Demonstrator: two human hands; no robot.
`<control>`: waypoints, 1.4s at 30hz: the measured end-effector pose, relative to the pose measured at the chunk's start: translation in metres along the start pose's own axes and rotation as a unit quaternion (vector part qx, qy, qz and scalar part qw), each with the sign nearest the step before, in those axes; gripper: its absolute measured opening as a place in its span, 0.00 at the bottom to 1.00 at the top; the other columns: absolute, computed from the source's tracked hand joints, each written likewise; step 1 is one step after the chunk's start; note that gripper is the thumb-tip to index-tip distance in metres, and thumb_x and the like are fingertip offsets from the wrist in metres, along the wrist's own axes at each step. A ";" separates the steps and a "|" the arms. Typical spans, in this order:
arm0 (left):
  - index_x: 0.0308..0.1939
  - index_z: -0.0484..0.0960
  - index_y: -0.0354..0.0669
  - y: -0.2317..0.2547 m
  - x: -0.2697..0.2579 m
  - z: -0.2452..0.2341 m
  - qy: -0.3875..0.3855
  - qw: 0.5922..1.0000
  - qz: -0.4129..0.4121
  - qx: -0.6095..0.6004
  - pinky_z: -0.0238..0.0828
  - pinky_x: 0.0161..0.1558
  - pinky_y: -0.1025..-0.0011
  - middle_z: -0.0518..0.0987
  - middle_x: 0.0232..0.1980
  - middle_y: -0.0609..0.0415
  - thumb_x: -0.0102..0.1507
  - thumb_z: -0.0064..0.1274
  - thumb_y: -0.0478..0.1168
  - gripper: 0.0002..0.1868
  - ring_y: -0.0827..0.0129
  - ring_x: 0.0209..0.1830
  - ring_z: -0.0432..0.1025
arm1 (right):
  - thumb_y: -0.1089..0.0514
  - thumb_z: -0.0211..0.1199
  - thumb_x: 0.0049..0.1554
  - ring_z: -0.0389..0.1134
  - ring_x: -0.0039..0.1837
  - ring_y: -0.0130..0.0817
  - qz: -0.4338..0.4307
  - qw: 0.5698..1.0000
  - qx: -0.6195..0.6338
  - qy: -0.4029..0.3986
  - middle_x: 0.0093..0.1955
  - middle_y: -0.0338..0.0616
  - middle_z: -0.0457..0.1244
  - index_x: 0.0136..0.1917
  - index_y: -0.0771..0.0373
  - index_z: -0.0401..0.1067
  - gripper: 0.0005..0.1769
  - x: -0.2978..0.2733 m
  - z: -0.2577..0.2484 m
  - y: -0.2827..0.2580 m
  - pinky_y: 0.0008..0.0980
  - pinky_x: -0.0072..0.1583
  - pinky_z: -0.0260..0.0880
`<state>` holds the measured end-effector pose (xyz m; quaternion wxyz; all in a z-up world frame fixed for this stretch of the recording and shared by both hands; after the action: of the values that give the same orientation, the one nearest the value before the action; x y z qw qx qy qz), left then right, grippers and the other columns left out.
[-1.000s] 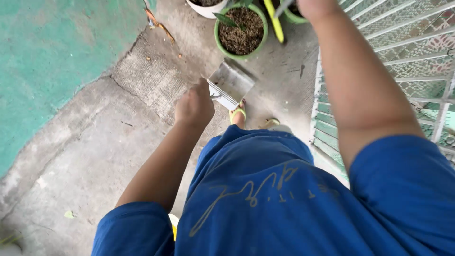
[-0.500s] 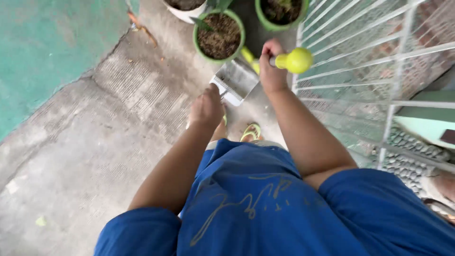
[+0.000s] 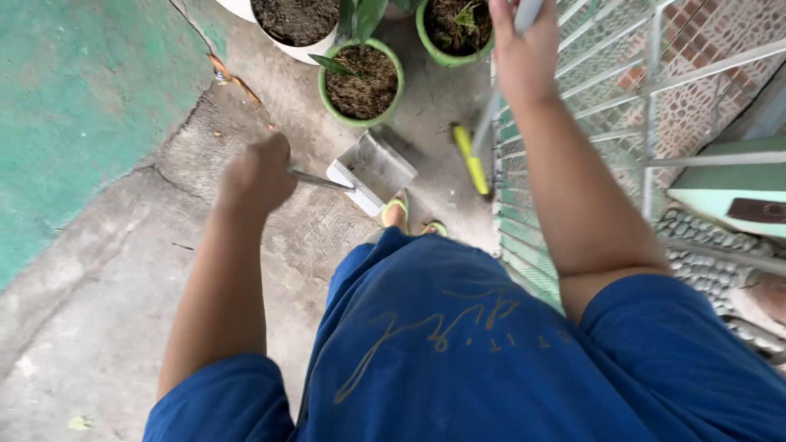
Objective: Sweeping the tiled floor of a balcony and collecting the dirt with a dustpan.
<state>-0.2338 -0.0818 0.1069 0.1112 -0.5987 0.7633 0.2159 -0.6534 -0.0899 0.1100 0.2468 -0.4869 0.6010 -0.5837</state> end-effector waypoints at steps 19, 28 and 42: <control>0.38 0.84 0.40 0.054 -0.082 -0.244 0.224 0.934 0.236 0.145 0.76 0.37 0.50 0.82 0.38 0.37 0.55 0.53 0.31 0.09 0.42 0.39 0.78 | 0.51 0.61 0.73 0.71 0.48 0.49 -0.169 0.956 -0.235 0.044 0.48 0.56 0.70 0.60 0.74 0.69 0.20 0.045 -0.012 -0.009 0.45 0.51 0.71; 0.40 0.81 0.39 0.052 -0.047 -0.224 0.228 0.938 0.247 0.088 0.75 0.41 0.49 0.83 0.40 0.38 0.54 0.52 0.30 0.10 0.42 0.41 0.78 | 0.44 0.64 0.70 0.65 0.34 0.33 0.100 0.979 -0.177 0.022 0.37 0.44 0.63 0.69 0.67 0.62 0.28 0.031 0.015 -0.038 0.34 0.34 0.65; 0.40 0.81 0.39 0.002 -0.034 -0.195 0.274 0.927 0.249 0.053 0.76 0.39 0.48 0.83 0.39 0.38 0.55 0.53 0.31 0.10 0.42 0.40 0.78 | 0.45 0.60 0.74 0.63 0.31 0.27 0.097 0.984 -0.149 0.012 0.37 0.37 0.61 0.66 0.67 0.61 0.24 0.039 -0.036 0.046 0.30 0.34 0.65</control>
<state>-0.2096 -0.1418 0.2940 -0.1281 -0.4184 0.8989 0.0238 -0.7142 -0.1146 0.0842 0.2197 -0.4509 0.7282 -0.4670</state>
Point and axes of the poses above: each hand's wrist, its own x-axis towards the middle knuckle, its own z-axis out of the palm, y = z × x, the point moved 9 cm from there along x, towards the middle knuckle
